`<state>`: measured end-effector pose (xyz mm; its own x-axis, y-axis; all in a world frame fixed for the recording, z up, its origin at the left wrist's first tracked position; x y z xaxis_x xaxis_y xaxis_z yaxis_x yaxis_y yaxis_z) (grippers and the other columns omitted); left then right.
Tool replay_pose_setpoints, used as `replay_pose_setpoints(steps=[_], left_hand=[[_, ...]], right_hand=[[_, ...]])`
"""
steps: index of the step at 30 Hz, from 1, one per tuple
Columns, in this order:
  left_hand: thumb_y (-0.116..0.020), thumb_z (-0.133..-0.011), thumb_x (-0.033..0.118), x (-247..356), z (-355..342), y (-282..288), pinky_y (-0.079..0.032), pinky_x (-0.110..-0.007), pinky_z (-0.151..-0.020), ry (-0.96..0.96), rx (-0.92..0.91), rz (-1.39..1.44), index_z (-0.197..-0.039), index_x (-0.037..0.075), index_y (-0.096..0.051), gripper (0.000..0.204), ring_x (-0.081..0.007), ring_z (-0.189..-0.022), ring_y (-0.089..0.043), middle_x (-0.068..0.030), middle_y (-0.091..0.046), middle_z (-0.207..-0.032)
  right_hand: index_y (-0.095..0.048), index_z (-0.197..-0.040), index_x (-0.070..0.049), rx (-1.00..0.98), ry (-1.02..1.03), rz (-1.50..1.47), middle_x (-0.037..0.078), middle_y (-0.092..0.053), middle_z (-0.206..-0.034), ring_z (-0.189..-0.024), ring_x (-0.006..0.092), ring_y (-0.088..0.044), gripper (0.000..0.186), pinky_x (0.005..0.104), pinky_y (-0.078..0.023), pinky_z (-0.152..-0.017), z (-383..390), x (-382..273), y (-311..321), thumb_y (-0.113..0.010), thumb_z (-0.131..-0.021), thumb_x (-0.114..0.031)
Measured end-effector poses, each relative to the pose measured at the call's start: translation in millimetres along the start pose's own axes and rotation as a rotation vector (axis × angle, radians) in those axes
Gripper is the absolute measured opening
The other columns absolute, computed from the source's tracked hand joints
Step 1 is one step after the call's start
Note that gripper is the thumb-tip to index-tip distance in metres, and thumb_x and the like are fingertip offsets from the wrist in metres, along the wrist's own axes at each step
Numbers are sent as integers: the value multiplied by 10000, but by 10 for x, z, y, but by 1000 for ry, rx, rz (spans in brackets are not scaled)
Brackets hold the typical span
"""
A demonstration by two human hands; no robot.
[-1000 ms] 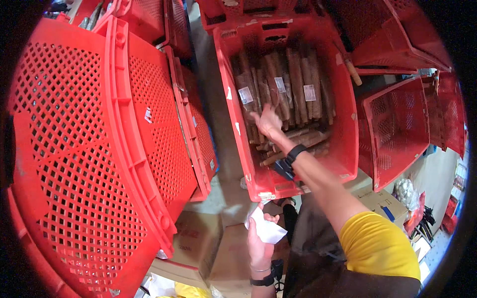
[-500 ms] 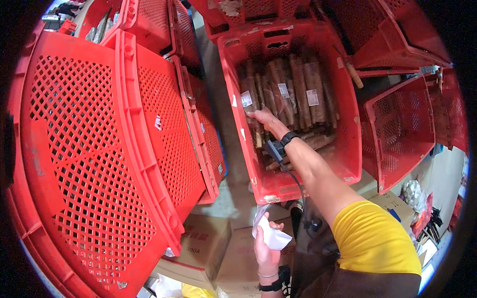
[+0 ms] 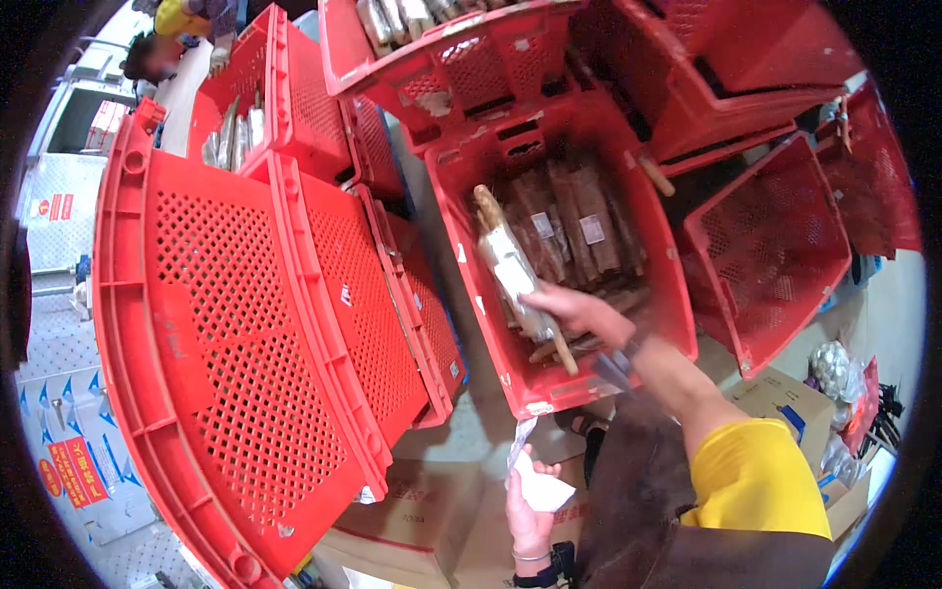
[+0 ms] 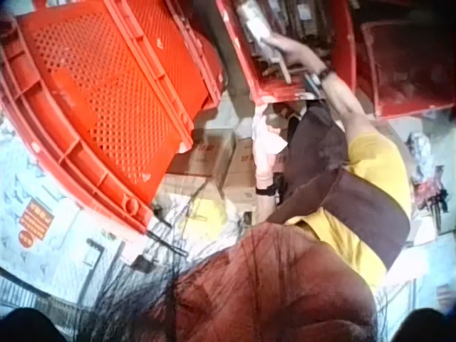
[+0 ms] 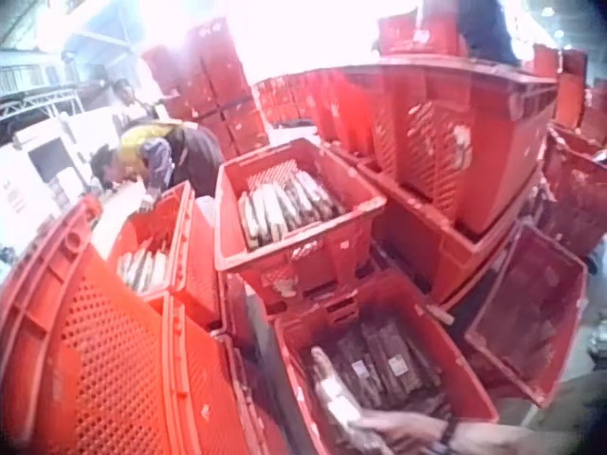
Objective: The person picks up individual yams from a red plastic crate, applies a small white label to each one, and places them into a second red crate. The process is repeated for multiple yams throughout the clip.
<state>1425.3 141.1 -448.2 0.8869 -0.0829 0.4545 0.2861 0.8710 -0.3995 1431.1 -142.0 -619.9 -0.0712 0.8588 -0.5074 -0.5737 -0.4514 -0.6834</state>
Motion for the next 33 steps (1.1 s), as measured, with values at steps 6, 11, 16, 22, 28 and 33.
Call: replay_pose_setpoints(steps=[6,11,16,22,28,33], left_hand=[[-428,-1029,401,345,369,88,-499,-384,-898,27,-168,-27,-1383,27,-452,515,-203,-914,-621,-48,-598,-903],[-408,-1037,399,638,673,128,-483,-390,-913,-33,-173,-188,-1349,52,-466,470,-161,-833,-574,-28,-574,-863],[-423,-1033,421,784,1018,-166,-490,-390,-873,-79,-301,-329,-1351,63,-458,481,-157,-815,-562,-26,-560,-833],[-438,-1029,412,602,1063,-445,-492,-377,-876,-70,-371,-338,-1380,18,-444,528,-195,-832,-591,-67,-608,-863],[-460,-1015,413,203,888,-901,-479,-395,-907,-23,-393,-392,-1395,51,-432,525,-212,-865,-605,-69,-620,-878],[-485,-986,444,-8,650,-940,-450,-422,-945,31,-181,-245,-1370,233,-512,440,-136,-874,-569,8,-598,-883]], right_hand=[[-307,-1469,-138,-25,169,85,14,-565,-1230,-1138,151,-549,807,345,-440,-1021,1667,-350,-977,-769,-810,-86],[-323,-1452,-197,119,308,338,12,-532,-1256,-1190,124,-498,817,322,-474,-967,2439,-281,-1075,-735,-784,32],[-499,-1245,-142,-6,908,283,47,-504,-1257,-1218,196,-484,497,361,-377,-1058,3298,-682,-1258,-757,-827,-64],[-525,-1230,-109,219,1095,502,58,-546,-1189,-1170,221,-492,495,394,-382,-1040,4022,-942,-1034,-783,-815,-191],[-530,-1278,-85,211,704,-189,79,-628,-1179,-1152,220,-589,446,410,-479,-1004,4243,-726,-171,-713,-880,-170],[-545,-1218,-15,-61,647,-1085,172,-617,-1179,-1130,338,-589,478,639,-380,-1046,4163,-788,1204,-679,-891,-336]])
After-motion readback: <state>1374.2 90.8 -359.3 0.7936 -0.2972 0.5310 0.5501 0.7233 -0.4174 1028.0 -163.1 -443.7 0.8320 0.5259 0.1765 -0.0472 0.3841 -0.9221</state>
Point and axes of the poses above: each hand's wrist, its own z-axis away from the middle knuckle, its own y-axis out of the back of the hand, x = y × z, the point moved 7 cm from there along -z, towards the middle knuckle
